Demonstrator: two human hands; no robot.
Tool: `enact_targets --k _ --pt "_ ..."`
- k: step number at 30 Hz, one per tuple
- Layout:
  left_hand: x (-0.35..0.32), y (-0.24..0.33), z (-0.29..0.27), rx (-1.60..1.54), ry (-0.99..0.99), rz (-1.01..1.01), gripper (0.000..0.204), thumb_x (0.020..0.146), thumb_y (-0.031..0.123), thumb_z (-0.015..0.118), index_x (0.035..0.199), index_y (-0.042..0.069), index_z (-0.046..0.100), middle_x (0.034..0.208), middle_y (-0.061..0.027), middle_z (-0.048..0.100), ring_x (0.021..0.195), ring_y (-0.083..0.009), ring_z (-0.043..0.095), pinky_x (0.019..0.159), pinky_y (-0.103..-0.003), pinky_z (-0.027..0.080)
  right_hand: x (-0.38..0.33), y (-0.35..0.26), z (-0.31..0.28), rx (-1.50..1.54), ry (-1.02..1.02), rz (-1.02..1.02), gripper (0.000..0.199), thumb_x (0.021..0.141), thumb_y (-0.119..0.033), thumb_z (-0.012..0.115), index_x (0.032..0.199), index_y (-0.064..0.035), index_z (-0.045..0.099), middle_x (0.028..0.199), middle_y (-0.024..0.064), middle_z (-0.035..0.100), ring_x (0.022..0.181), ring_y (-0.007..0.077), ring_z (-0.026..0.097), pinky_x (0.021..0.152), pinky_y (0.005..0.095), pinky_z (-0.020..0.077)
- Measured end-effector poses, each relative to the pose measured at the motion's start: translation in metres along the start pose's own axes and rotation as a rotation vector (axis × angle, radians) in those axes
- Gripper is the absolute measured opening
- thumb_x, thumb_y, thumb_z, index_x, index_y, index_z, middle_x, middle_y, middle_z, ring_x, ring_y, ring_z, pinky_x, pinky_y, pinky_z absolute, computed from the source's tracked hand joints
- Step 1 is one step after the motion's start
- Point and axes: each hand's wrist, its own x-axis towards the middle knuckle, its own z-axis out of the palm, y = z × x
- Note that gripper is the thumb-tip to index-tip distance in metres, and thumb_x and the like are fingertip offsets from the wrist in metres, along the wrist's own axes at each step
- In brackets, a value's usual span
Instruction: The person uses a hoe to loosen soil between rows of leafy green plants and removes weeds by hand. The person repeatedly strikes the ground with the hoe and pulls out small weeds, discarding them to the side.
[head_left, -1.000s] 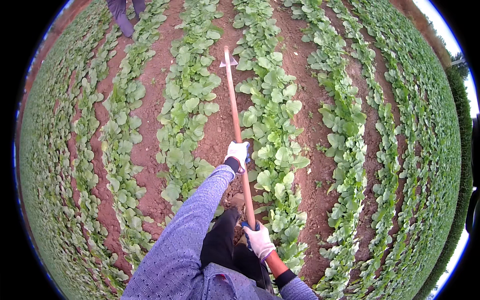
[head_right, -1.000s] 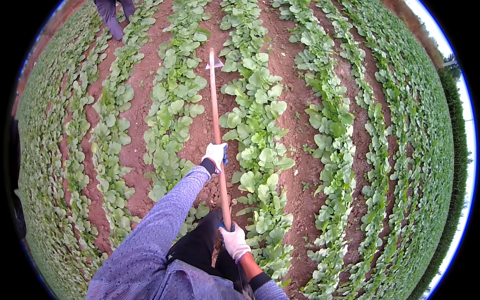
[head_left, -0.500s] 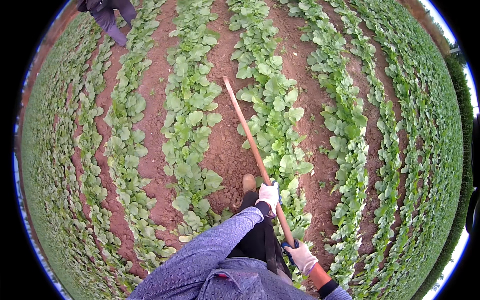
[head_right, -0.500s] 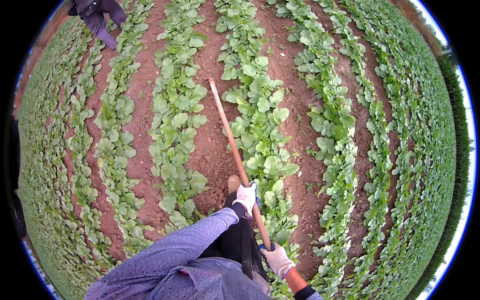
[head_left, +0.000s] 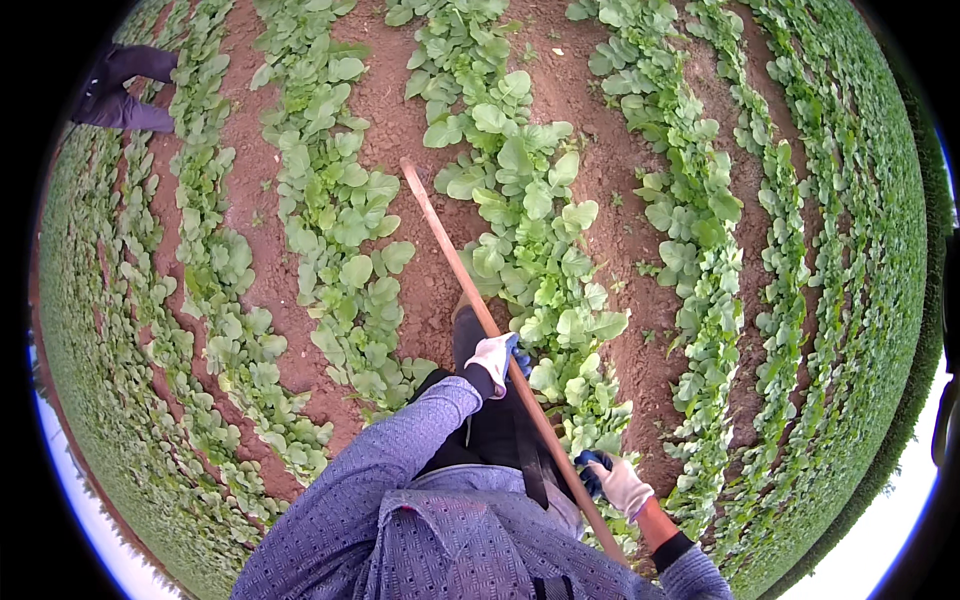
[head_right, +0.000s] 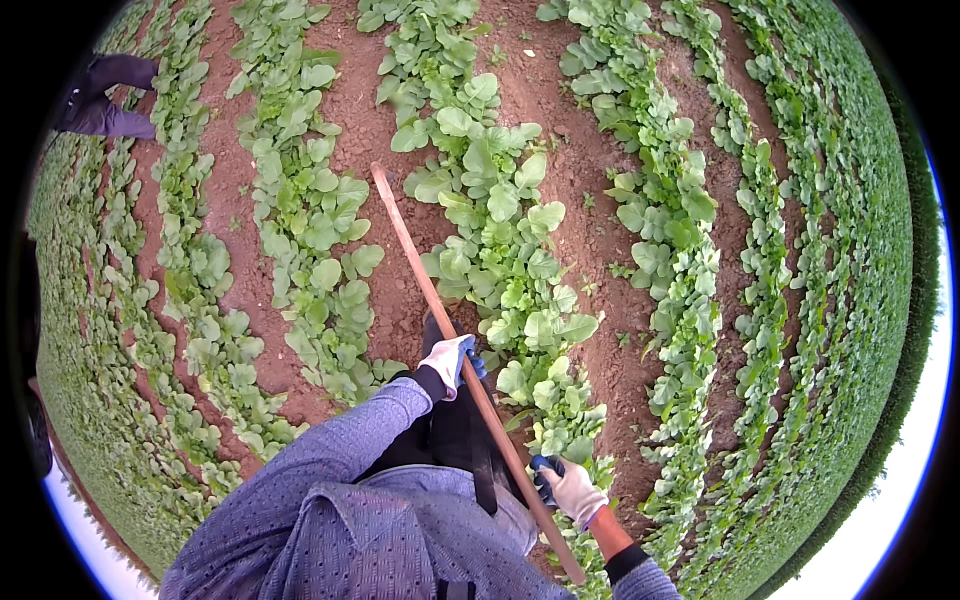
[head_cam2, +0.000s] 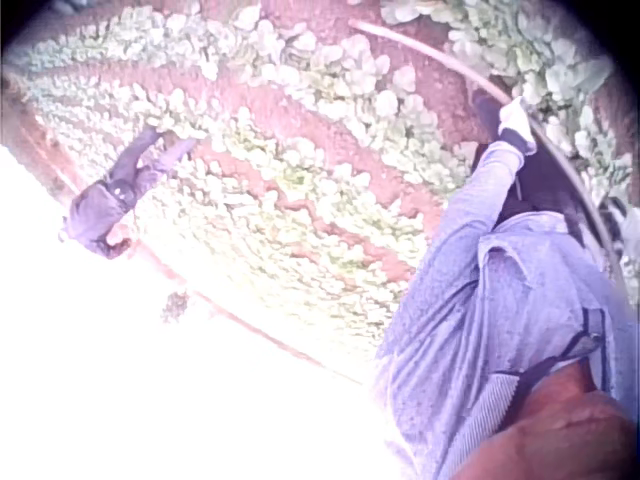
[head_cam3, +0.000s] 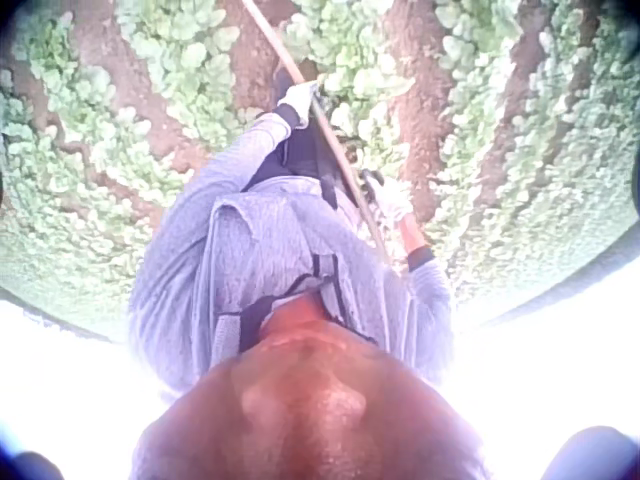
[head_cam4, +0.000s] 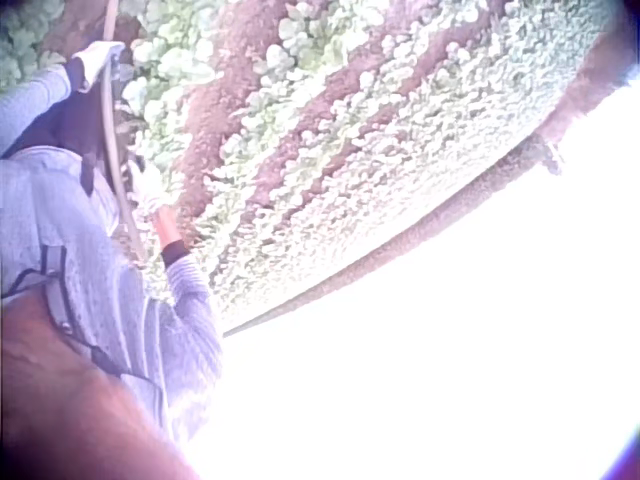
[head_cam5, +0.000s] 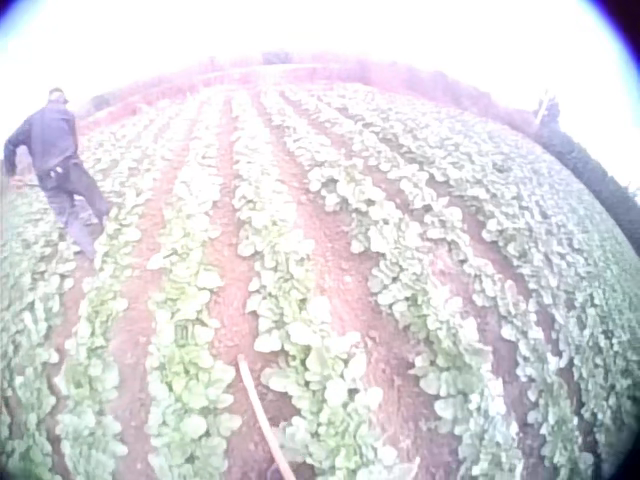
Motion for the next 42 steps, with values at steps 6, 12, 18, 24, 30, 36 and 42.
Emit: enact_targets --k 6,12,18,24,30,36,42 --pt "0.068 0.054 -0.026 -0.108 -0.124 -0.013 0.013 0.095 0.021 0.056 0.086 0.013 0.05 0.072 -0.0034 0.05 0.065 -0.0229 0.055 0.064 -0.043 0.052 0.23 -0.123 -0.028 0.38 0.134 0.006 0.023 0.092 -0.021 0.064 0.107 -0.0029 0.065 0.079 0.0008 0.065 0.063 0.0082 0.057 0.053 0.0248 0.0469" --pt "0.117 0.115 -0.042 -0.321 -0.097 -0.183 0.017 0.093 0.027 0.061 0.091 0.012 0.054 0.082 -0.0026 0.054 0.071 -0.0227 0.058 0.068 -0.044 0.054 0.427 -0.272 -0.032 0.545 0.11 -0.033 0.022 0.091 -0.023 0.062 0.102 -0.0049 0.063 0.078 0.0018 0.063 0.056 0.011 0.056 0.048 0.026 0.0474" --pt "0.176 0.18 -0.03 -0.396 -0.066 -0.364 0.016 0.094 0.025 0.06 0.088 0.011 0.056 0.067 -0.0013 0.051 0.065 -0.0179 0.054 0.073 -0.042 0.052 0.602 -0.378 -0.008 0.835 0.228 -0.071 0.014 0.094 -0.02 0.055 0.094 -0.006 0.057 0.069 0.0037 0.059 0.048 0.0148 0.055 0.044 0.0291 0.0472" --pt "0.217 0.142 -0.068 -0.495 -0.091 -0.413 0.035 0.091 0.023 0.064 0.121 0.008 0.054 0.1 -0.007 0.057 0.083 -0.0248 0.059 0.081 -0.045 0.054 0.753 -0.397 0.021 0.724 0.042 0.277 0.03 0.093 -0.042 0.05 0.08 -0.0142 0.051 0.062 0.0019 0.054 0.046 0.0166 0.05 0.042 0.0319 0.0441" --pt "0.214 0.145 -0.062 0.319 -0.373 0.096 0.039 0.093 0.0 0.047 0.132 0.002 0.045 0.113 -0.0105 0.057 0.098 -0.0249 0.06 0.092 -0.039 0.05 0.759 -0.356 0.02 0.736 0.118 0.136 0.027 0.094 -0.028 0.05 0.089 -0.0086 0.068 0.056 0.0013 0.048 0.042 0.0143 0.045 0.041 0.0297 0.0389" --pt "0.209 0.166 -0.047 -0.251 -0.136 -0.275 0.021 0.097 0.022 0.053 0.11 0.007 0.057 0.095 -0.0052 0.058 0.077 -0.021 0.056 0.089 -0.052 0.049 0.636 -0.391 -0.023 0.364 0.167 -0.195 0.024 0.087 -0.023 0.064 0.099 -0.0022 0.068 0.072 0.0036 0.062 0.051 0.0095 0.052 0.045 0.0256 0.0429" --pt "0.215 0.154 -0.035 -0.29 -0.158 -0.395 0.017 0.095 0.023 0.057 0.106 0.01 0.059 0.089 -0.0018 0.06 0.074 -0.0204 0.058 0.088 -0.053 0.049 0.688 -0.32 -0.208 -0.478 0.889 0.017 0.043 0.082 -0.039 0.07 0.099 -0.0001 0.066 0.087 0.0175 0.069 0.079 0.0273 0.068 0.072 0.0355 0.0539"
